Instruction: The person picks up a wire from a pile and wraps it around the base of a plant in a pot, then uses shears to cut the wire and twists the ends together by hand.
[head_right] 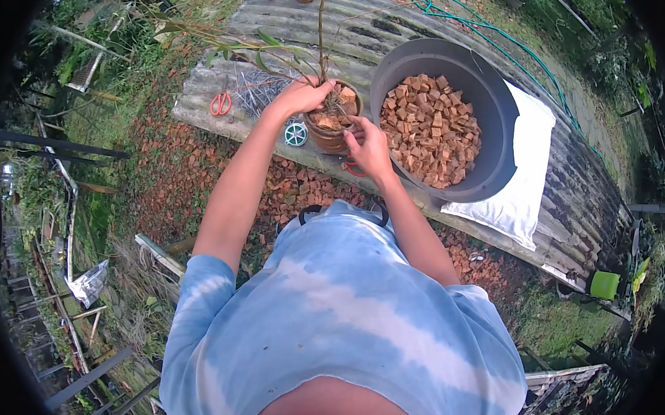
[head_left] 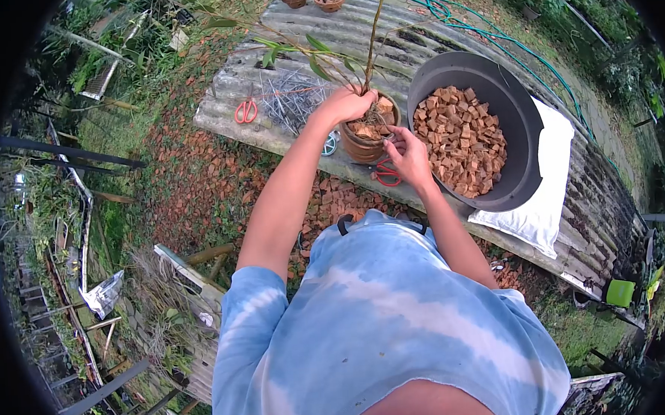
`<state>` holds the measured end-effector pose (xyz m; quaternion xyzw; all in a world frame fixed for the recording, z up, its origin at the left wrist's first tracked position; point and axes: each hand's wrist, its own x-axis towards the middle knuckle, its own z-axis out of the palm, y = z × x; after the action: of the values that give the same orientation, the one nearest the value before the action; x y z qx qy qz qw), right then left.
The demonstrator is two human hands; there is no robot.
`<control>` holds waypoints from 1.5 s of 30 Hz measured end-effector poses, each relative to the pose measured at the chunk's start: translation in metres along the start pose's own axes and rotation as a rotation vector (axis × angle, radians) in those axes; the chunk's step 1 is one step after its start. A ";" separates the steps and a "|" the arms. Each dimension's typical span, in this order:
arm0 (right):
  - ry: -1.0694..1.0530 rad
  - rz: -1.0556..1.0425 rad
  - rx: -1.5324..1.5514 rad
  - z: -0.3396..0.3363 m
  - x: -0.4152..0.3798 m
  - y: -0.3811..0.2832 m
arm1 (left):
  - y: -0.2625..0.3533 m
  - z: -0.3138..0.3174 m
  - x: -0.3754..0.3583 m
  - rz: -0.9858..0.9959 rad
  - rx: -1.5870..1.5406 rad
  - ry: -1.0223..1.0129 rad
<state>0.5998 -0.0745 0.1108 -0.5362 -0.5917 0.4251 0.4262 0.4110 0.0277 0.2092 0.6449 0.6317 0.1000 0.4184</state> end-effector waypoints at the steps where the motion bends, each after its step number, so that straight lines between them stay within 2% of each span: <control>1: 0.007 0.033 -0.011 0.000 -0.001 -0.008 | -0.001 0.001 0.002 0.010 0.013 0.011; 5: 0.124 0.071 0.029 0.004 0.002 0.002 | -0.010 0.003 0.006 0.056 0.052 0.052; 8: 0.152 0.006 0.003 0.000 0.006 -0.003 | -0.013 0.004 0.009 0.047 -0.008 0.019; 12: 0.152 -0.035 -0.088 0.005 0.006 -0.021 | -0.017 0.007 0.016 0.098 0.074 0.046; 15: 0.146 -0.081 -0.192 0.001 0.011 -0.038 | 0.008 -0.007 -0.008 0.033 0.071 -0.049; 21: 0.179 -0.110 -0.214 -0.013 0.018 -0.059 | -0.001 -0.003 0.000 0.028 -0.026 -0.039; 25: 0.224 -0.144 -0.183 -0.020 0.013 -0.073 | -0.011 0.002 0.012 0.044 0.015 0.006; 32: 0.234 -0.172 -0.200 -0.026 0.009 -0.055 | -0.012 -0.001 0.016 -0.002 -0.018 -0.003; 39: 0.229 -0.208 -0.220 -0.027 0.005 -0.064 | 0.002 -0.003 0.002 -0.021 0.019 -0.006; 43: 0.247 -0.271 -0.207 -0.027 0.005 -0.065 | -0.015 0.001 0.014 0.058 -0.039 0.011; 45: 0.244 -0.215 -0.189 -0.024 0.007 -0.061 | -0.015 0.002 0.012 0.103 -0.014 0.030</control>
<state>0.6057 -0.0703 0.1767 -0.5552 -0.6269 0.2514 0.4853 0.4035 0.0356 0.1925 0.6720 0.6034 0.1354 0.4075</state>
